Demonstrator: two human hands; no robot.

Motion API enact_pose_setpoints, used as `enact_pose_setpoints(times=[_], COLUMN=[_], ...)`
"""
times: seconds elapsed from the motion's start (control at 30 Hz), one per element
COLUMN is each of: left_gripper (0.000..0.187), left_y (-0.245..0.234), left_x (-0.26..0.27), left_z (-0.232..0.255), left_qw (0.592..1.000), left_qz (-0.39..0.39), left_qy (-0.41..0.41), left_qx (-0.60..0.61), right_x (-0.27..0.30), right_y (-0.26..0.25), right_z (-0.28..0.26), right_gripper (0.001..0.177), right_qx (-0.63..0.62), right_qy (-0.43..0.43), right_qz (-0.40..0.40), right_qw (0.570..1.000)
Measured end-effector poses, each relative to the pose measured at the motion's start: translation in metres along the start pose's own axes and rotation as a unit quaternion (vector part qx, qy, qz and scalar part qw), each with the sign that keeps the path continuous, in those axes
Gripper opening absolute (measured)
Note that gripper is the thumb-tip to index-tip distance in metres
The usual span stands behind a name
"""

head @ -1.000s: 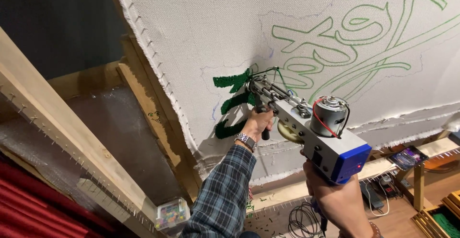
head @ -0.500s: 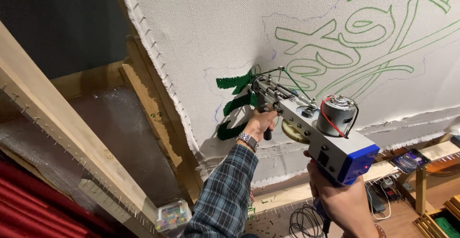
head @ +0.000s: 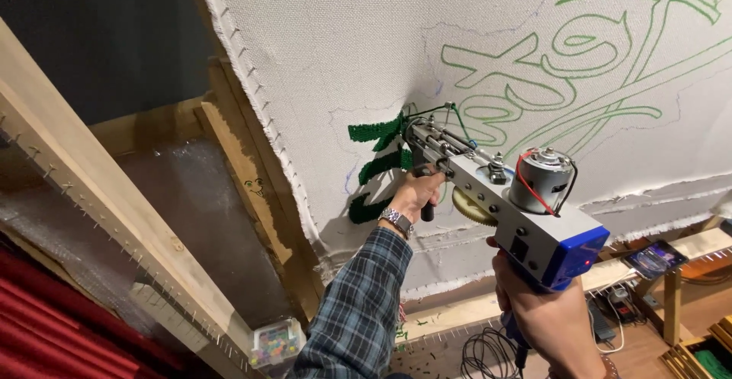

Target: Using a tufting gun to fill in a design on a canvas stretched on a frame with green yarn.

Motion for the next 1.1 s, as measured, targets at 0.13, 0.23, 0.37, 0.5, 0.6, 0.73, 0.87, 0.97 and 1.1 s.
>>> enact_pose_setpoints(times=[0.13, 0.23, 0.37, 0.5, 0.6, 0.73, 0.87, 0.97, 1.1], left_gripper=[0.099, 0.104, 0.039, 0.059, 0.03, 0.03, 0.033, 0.051, 0.036], left_y=[0.002, 0.001, 0.004, 0.004, 0.001, 0.004, 0.005, 0.0, 0.01], left_x=[-0.003, -0.01, -0.01, -0.015, -0.023, -0.014, -0.008, -0.024, -0.001], left_z=[0.002, 0.003, 0.012, 0.003, 0.0, 0.01, 0.018, 0.003, 0.022], left_qw=[1.0, 1.0, 0.994, 0.997, 0.994, 0.995, 0.992, 0.992, 0.994], left_qz=[0.0, 0.002, -0.027, -0.017, -0.017, -0.017, -0.011, -0.015, -0.024], left_qy=[0.017, 0.027, 0.107, 0.076, 0.096, 0.085, 0.124, 0.1, 0.102], left_qx=[0.003, 0.001, 0.007, 0.005, 0.05, 0.039, 0.021, 0.076, 0.013], right_x=[0.002, 0.004, 0.008, -0.002, -0.001, -0.002, -0.003, 0.002, 0.002], right_y=[0.004, 0.005, 0.01, 0.001, 0.0, -0.001, -0.003, -0.003, -0.005], right_z=[-0.011, -0.013, -0.028, -0.012, -0.013, -0.012, -0.015, -0.018, -0.02], right_gripper=[0.024, 0.021, 0.024, 0.025, 0.022, 0.022, 0.029, 0.028, 0.03], right_qx=[-0.006, -0.016, -0.027, 0.013, 0.014, -0.016, 0.031, 0.005, -0.005], right_qy=[-0.063, -0.042, -0.043, -0.112, -0.074, -0.036, -0.033, -0.024, -0.005], right_qz=[-0.019, 0.002, 0.005, -0.03, -0.029, -0.003, -0.027, -0.016, -0.013], right_qw=[0.998, 0.999, 0.999, 0.993, 0.997, 0.999, 0.999, 1.0, 1.0])
Point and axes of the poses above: each hand's wrist, its own x-axis away from the middle knuckle, its own y-axis out of the palm, z = x × y, the point moved 5 cm from there along -x, towards the middle knuckle, and after that the axes turned 13 degrees about -z, right-handed, at the moved point
